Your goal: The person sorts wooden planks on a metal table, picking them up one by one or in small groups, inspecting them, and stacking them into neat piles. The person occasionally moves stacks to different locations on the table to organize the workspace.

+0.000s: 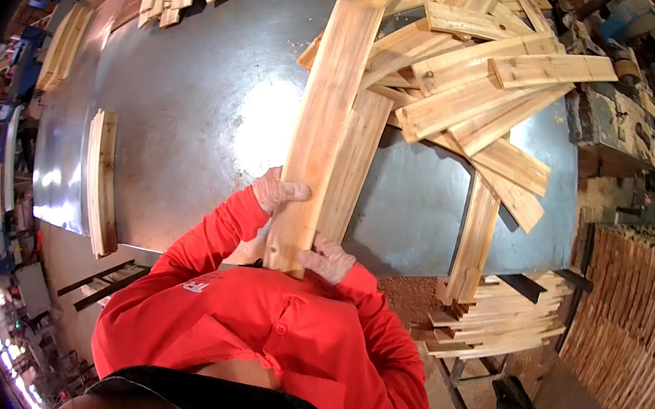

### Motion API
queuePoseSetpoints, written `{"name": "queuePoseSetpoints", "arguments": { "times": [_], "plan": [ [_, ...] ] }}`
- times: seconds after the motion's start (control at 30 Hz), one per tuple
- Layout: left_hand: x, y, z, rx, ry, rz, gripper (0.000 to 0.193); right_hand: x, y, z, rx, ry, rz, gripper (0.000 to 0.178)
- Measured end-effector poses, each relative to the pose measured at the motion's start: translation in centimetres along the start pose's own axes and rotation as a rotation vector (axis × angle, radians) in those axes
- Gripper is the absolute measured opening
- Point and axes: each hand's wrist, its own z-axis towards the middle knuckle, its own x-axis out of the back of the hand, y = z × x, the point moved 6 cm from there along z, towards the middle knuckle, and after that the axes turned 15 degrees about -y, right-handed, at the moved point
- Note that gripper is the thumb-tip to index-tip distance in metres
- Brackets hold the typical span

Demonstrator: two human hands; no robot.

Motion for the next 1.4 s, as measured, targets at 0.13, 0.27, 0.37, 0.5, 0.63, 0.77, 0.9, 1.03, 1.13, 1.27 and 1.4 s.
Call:
{"name": "queuePoseSetpoints", "arguments": {
  "times": [0.13, 0.27, 0.37, 0.5, 0.63, 0.77, 0.9, 1.03, 1.13, 1.27, 1.4],
  "plan": [
    [3.3, 5.6, 6.9, -0.085, 0.145, 0.171, 0.053, 6.9, -4.3, -1.3, 0.034, 0.288, 0.12, 0.047],
    [17.5, 8.7, 16.4, 0.117, 0.707, 0.632, 0.073, 9.2, -11.4, -5.2, 0.219, 0.717, 0.101, 0.034],
    [21.0, 5.6, 22.2, 0.463, 0.458, 0.748, 0.088, 11.0, -11.4, -8.6, 0.106, 0.899, -0.148, 0.03],
    [20.6, 3.6, 23.0, 0.498, 0.382, 0.722, 0.089, 14.7, -9.4, -8.9, 0.261, 0.911, 0.001, 0.03],
    [19.8, 3.6, 14.1, 0.428, 0.369, 0.438, 0.074, 16.2, -13.2, -3.1, 0.254, 0.935, -0.04, 0.034],
    [13.2, -4.5, 5.2, 0.146, 0.434, -0.14, 0.051, 14.3, -15.0, 5.2, -0.517, 0.67, -0.953, 0.053],
    [7.5, -10.4, 2.3, -0.062, 0.309, -0.726, 0.048, 8.2, -17.7, 11.6, -0.633, 0.372, -1.276, 0.066],
    [7.0, -9.5, 1.8, 0.0, 0.282, -0.847, 0.05, 10.5, -24.5, 14.2, -0.537, 0.639, -1.133, 0.074],
    [7.7, -8.5, 0.6, -0.005, 0.303, -0.818, 0.047, 21.4, -26.4, 17.8, -0.586, 1.256, -1.036, 0.103],
    [9.9, -7.2, -5.7, 0.174, 0.4, -0.44, 0.043, 23.2, -24.3, 20.4, -1.083, 1.324, -0.813, 0.121],
    [13.8, -10.2, -13.0, 0.14, 0.511, -0.377, 0.043, 23.1, -22.3, 17.6, -1.009, 1.499, -0.48, 0.118]
  ]
}}
